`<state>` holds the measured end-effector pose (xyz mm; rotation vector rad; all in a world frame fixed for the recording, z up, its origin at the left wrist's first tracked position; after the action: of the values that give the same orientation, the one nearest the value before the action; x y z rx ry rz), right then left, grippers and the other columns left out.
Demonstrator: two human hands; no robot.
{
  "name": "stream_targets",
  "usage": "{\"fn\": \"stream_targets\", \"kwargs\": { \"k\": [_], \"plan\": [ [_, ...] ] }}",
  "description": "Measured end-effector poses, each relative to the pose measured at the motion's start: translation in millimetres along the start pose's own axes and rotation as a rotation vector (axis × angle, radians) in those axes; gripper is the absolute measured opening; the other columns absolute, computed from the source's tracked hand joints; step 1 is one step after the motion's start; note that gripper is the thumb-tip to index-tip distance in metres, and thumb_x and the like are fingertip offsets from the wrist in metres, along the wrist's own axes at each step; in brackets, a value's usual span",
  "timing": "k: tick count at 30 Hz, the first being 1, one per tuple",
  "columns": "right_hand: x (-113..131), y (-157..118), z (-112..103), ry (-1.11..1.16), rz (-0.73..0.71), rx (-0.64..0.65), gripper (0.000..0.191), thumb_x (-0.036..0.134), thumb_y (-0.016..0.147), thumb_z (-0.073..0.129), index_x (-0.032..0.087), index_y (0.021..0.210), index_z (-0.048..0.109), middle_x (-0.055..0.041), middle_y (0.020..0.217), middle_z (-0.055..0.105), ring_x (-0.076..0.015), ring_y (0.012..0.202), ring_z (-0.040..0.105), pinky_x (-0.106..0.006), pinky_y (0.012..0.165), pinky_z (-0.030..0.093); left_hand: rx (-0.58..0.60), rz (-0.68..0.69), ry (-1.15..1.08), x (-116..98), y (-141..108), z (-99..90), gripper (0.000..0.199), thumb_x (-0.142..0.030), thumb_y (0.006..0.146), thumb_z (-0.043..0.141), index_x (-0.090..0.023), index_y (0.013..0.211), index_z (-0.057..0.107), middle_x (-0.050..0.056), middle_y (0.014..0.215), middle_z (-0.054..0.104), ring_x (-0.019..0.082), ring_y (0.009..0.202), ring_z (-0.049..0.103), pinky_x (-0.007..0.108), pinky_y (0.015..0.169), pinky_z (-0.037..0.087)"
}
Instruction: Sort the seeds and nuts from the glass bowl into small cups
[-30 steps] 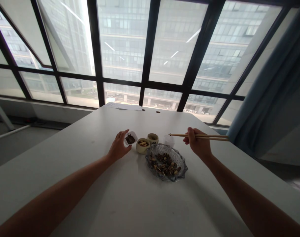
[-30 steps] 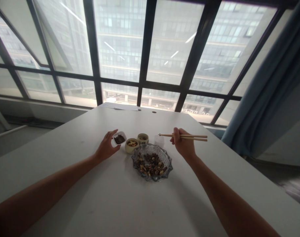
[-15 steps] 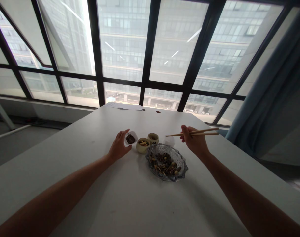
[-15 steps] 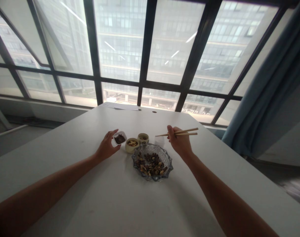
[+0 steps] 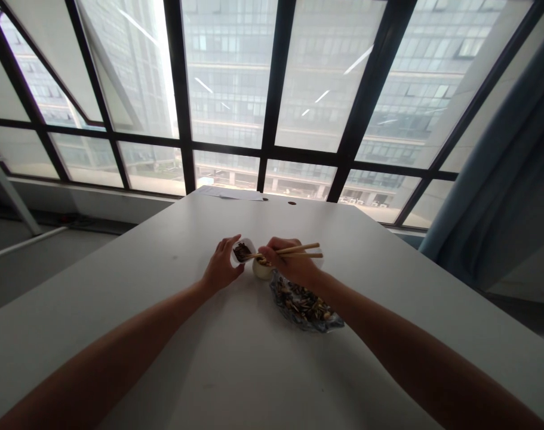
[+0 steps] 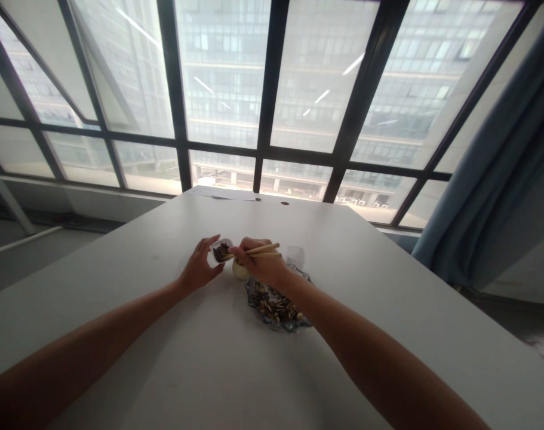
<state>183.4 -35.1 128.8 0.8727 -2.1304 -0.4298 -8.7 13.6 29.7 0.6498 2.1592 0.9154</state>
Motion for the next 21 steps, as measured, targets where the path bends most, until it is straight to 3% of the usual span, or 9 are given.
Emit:
{"fn": "stream_targets", "kwargs": {
  "k": [13,21],
  "plan": [
    [-13,7,15,-0.052,0.011,0.025,0.045,0.056,0.093,0.049,0.019,0.067,0.052,-0.0013,0.059,0.062,-0.0105,0.053,0.051,-0.021,0.050,0.036,0.004,0.000,-0.012,0,0,0.5,0.072,-0.016,0.072,0.065,-0.019,0.140,0.042,0.013,0.127,0.055,0.029,0.121,0.053,0.047,0.101,0.051],
    [-6,2,-2,0.043,-0.001,-0.055,0.045,0.054,0.095,0.050,0.020,0.065,0.051,-0.0023,0.058,0.065,-0.0116,0.050,0.056,-0.022,0.049,0.043,-0.004,-0.001,-0.017,2,-1,0.1,0.072,-0.015,0.071,0.064,-0.019,0.139,0.041,0.013,0.127,0.054,0.029,0.122,0.054,0.046,0.103,0.050]
  ]
}}
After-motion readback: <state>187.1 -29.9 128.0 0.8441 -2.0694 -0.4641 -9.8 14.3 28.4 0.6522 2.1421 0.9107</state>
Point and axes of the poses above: each hand's wrist, its own y-axis towards the middle knuckle, its own z-axis out of the palm, x = y × z, the point moved 4 cm from there along y, towards the middle knuckle
